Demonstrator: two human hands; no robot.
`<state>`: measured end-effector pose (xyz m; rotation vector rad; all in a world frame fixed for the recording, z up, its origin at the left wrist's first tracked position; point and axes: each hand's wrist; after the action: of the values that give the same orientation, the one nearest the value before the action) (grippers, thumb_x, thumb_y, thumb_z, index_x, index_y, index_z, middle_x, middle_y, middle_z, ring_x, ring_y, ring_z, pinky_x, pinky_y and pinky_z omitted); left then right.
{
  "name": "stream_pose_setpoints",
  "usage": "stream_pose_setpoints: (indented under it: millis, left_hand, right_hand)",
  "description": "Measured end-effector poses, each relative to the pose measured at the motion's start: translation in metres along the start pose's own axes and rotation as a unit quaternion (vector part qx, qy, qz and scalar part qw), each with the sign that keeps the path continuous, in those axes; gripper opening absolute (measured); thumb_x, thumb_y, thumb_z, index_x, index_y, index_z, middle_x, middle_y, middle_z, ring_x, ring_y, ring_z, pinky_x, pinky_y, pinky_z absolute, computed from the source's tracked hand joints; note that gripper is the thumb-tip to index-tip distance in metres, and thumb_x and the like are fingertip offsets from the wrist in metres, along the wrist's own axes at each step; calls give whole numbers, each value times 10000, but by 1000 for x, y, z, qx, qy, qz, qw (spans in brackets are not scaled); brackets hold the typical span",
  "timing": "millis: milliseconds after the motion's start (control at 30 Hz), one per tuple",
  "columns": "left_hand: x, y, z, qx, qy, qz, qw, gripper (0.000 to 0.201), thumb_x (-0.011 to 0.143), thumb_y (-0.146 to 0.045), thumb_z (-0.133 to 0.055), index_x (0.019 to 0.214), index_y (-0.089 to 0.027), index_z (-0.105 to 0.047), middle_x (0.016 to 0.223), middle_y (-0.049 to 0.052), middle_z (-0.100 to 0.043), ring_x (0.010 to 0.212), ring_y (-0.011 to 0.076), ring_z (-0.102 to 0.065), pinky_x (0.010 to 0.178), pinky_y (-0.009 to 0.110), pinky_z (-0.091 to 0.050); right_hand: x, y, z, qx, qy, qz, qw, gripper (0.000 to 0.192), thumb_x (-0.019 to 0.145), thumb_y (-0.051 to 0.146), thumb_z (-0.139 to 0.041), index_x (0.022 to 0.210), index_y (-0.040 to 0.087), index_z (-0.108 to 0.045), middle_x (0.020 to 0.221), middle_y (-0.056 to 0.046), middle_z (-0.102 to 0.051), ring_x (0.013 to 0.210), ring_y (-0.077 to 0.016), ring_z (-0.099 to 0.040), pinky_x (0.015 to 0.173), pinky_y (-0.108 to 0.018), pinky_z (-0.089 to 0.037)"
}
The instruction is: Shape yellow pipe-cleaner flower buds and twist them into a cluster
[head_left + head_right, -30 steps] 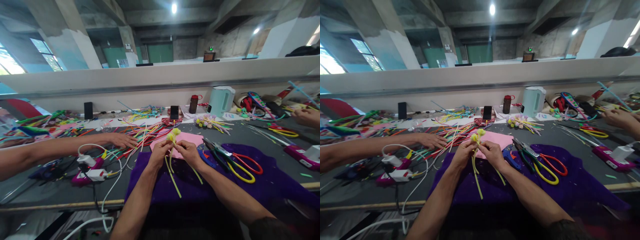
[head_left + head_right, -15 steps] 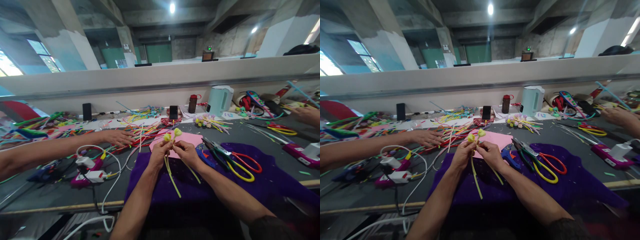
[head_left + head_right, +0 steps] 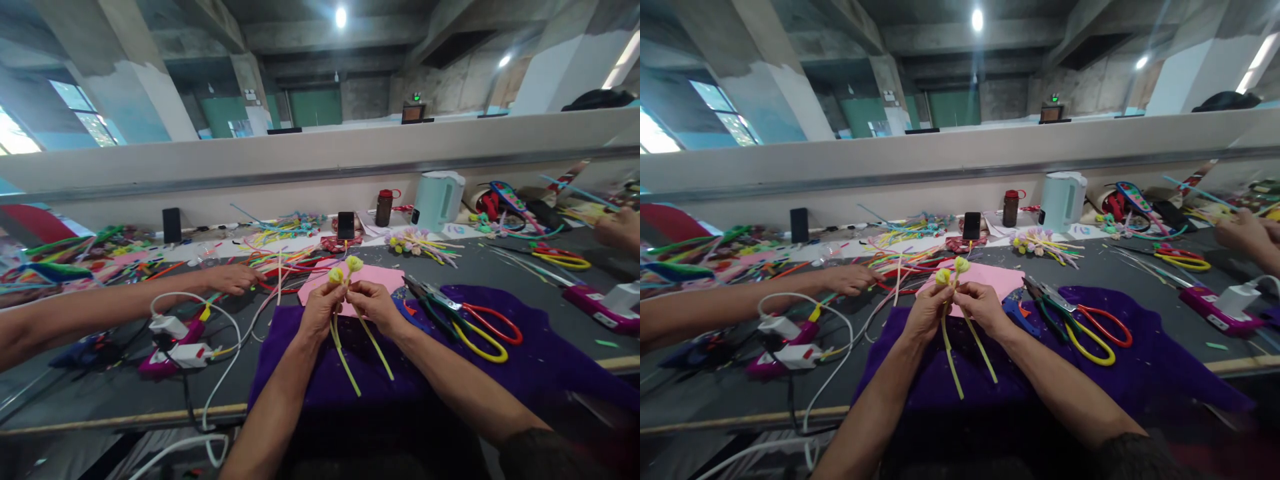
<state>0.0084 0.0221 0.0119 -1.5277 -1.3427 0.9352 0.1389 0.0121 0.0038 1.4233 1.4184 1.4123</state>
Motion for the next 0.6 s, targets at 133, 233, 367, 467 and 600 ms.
stream_pose_setpoints:
  millis: [133, 233, 367, 467, 600]
  left_hand:
    - [-1, 1, 0, -5, 17, -22, 1000, 279, 578, -289, -746, 795, -126, -682, 592, -7, -564, 482, 56, -452, 456, 185, -311]
    - [-1, 1, 0, -1, 29, -32, 999, 266, 575, -290, -746, 772, -130, -666, 615, 1, -581, 511, 72, -482, 478, 191, -330]
    - [-2, -1, 0, -3, 31, -17, 999, 233, 579, -289, -741, 721, -130, -647, 576, -11, -573, 470, 54, -461, 459, 180, -316]
    - [-3, -2, -2, -19, 30, -8, 999, 240, 576, -273, -745, 741, -126, -650, 580, -11, -576, 471, 54, -477, 450, 174, -324]
    - [-3, -3, -3, -33, 24, -7, 999, 249, 563, -258, -751, 753, -132, -651, 617, -12, -591, 495, 64, -507, 472, 183, -365]
  right_hand:
    - [-1, 1, 0, 13, 8, 3, 1000, 207, 672, 354, -649, 704, 155, -603, 428, 78, -397, 376, -45, -288, 379, -197, -217]
    - [-2, 2, -1, 5, 6, 7, 1000, 213, 670, 363, -645, 716, 157, -610, 423, 77, -401, 375, -48, -298, 377, -196, -220]
    - [-3, 5, -1, 6, 1, -8, 1000, 240, 652, 380, -658, 701, 151, -607, 430, 72, -412, 379, -46, -300, 376, -194, -215]
    - [-3, 6, -1, 26, 2, -20, 999, 238, 647, 365, -667, 727, 147, -617, 436, 75, -410, 373, -39, -283, 371, -191, -194]
    - [-3, 8, -1, 62, 12, -41, 997, 211, 644, 335, -671, 723, 147, -614, 425, 84, -394, 351, -28, -247, 359, -189, -153]
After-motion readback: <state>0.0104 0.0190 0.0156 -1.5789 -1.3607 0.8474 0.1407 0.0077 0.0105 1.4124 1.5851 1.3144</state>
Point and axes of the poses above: each hand's wrist, its own x-axis towards the middle knuckle, its own z-axis out of the back of the hand, y = z × x
